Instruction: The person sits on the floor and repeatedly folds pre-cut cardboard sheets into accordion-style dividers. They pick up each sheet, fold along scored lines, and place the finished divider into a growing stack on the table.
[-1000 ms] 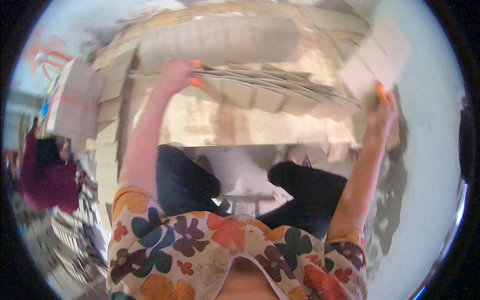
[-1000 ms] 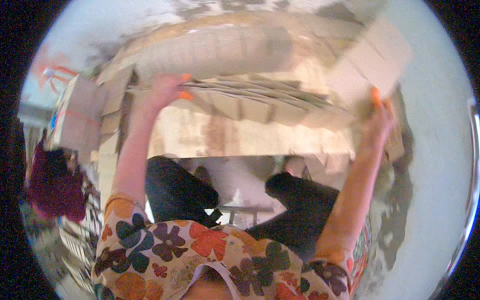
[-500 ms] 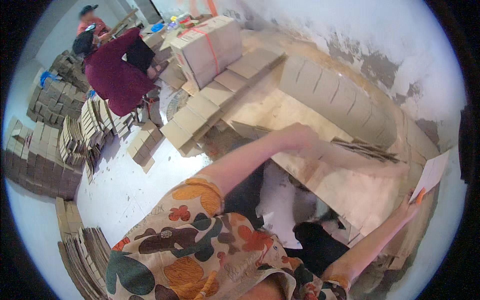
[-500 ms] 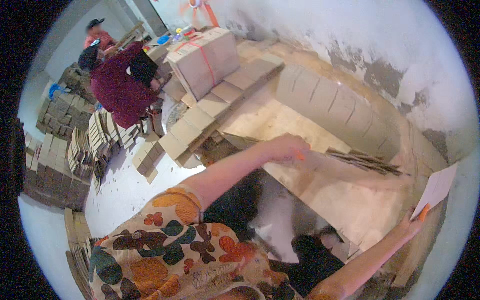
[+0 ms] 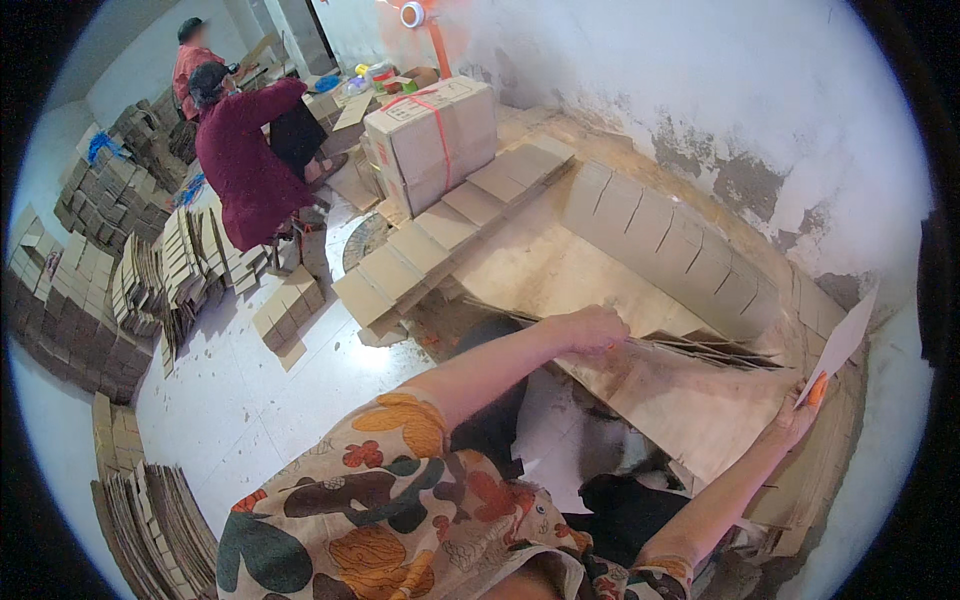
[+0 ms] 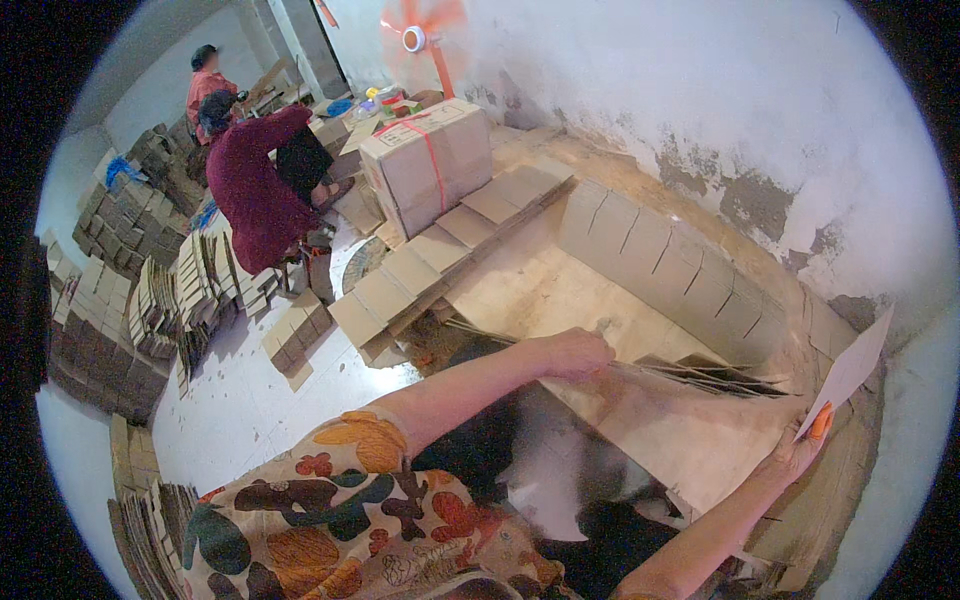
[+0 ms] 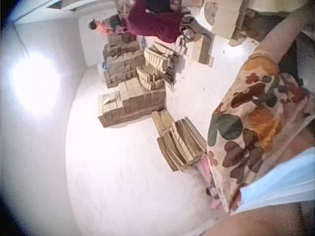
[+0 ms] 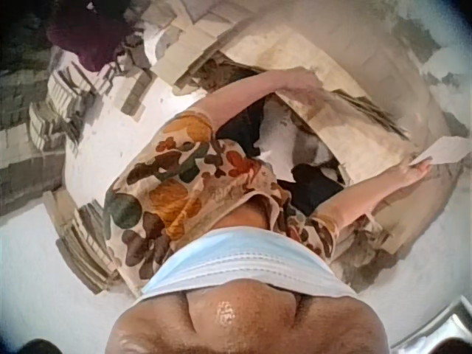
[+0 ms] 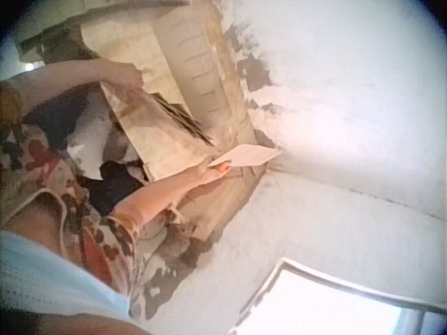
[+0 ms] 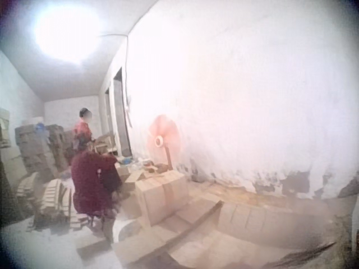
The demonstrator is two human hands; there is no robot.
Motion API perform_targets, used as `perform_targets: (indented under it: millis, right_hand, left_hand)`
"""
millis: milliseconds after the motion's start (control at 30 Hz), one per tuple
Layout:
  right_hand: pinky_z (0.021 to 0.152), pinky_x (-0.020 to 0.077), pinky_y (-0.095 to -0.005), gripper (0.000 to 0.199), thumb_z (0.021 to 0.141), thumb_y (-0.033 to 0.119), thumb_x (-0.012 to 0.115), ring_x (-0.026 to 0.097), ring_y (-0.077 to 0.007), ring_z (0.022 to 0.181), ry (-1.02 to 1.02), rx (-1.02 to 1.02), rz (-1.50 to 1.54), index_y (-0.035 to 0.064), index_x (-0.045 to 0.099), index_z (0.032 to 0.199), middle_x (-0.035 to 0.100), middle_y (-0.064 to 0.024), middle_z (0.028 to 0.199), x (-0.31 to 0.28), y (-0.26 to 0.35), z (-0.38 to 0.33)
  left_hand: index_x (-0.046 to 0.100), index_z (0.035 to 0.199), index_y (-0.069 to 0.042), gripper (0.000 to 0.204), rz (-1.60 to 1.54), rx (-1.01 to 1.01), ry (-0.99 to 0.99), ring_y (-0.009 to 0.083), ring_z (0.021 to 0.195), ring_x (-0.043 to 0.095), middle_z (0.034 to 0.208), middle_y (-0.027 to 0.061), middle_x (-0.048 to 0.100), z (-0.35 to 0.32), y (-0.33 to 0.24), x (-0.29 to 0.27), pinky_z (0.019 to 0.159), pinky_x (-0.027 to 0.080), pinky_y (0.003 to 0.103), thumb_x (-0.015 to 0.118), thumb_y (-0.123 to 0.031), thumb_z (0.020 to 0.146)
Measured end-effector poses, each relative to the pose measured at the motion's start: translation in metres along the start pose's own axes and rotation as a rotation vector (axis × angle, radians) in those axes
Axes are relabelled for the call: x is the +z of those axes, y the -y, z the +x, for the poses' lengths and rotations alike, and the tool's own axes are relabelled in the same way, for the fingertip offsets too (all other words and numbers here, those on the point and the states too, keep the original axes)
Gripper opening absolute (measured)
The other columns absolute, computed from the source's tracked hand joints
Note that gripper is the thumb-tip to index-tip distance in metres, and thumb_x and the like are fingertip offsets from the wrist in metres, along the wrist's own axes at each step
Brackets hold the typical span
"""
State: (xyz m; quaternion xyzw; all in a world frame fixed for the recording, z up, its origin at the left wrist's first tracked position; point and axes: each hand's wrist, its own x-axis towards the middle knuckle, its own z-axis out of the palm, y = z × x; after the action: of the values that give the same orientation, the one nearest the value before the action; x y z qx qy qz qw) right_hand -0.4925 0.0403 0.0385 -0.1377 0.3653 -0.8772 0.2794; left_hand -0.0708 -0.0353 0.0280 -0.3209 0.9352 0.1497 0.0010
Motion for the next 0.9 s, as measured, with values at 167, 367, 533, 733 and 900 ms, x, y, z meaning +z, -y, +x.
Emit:
perform_targets:
  millis: [167,367,533,733,900]
  right_hand:
    - [0.056,0.0328,-0.0187,0.031,0.089,0.007,0.055,0.039,-0.0087,0.063,-0.121,0.028,0.023,0.0059,0.055,0.119,0.05,0.0022,0.079,-0.009,0.019,0.002]
    - [0.049,0.0304,-0.0173,0.028,0.087,0.006,0.058,0.04,-0.0046,0.056,0.113,0.034,0.009,0.0006,0.055,0.114,0.055,0.0002,0.074,-0.012,0.026,-0.003]
    - [0.07,0.0469,-0.0243,0.035,0.086,0.005,0.058,0.056,-0.0129,0.085,0.097,0.058,-0.009,0.0021,0.052,0.121,0.061,-0.0072,0.103,-0.026,0.011,0.013]
    - [0.088,0.0456,-0.0326,0.043,0.086,0.008,0.059,0.053,-0.0188,0.106,0.101,0.082,-0.32,0.0017,0.047,0.127,0.055,-0.0099,0.119,0.029,0.015,-0.034]
    - [0.092,0.0438,-0.0349,0.047,0.089,0.013,0.057,0.052,-0.0208,0.108,0.189,-0.097,-0.448,0.0013,0.042,0.132,0.051,-0.0107,0.126,0.016,0.014,-0.029]
  left_hand:
    - [0.059,0.091,-0.004,0.017,0.011,0.024,-0.236,0.033,0.087,0.057,0.089,0.0155,0.06,-0.027,0.018,-0.024,0.073,0.047,0.043,0.052,-0.011,0.077]
    - [0.053,0.106,-0.002,0.026,0.372,-0.18,-0.694,0.0333,0.092,0.055,0.097,0.0154,0.057,-0.099,0.067,-0.068,0.077,0.047,0.042,0.047,-0.008,0.081]
    - [0.05,0.111,0.007,0.036,0.598,-0.578,-0.605,0.0293,0.091,0.055,0.103,0.0185,0.056,-0.112,0.132,-0.085,0.071,0.049,0.037,0.051,-0.003,0.076]
    - [0.05,0.113,0.008,0.053,0.513,-0.876,-0.204,0.0292,0.095,0.055,0.101,0.0203,0.06,-0.131,0.196,-0.063,0.069,0.049,0.038,0.06,-0.031,0.08]
    - [0.053,0.112,0.001,0.067,0.256,-0.812,-0.389,0.0331,0.095,0.055,0.1,0.0214,0.059,-0.098,0.152,-0.03,0.078,0.044,0.045,0.062,-0.054,0.075]
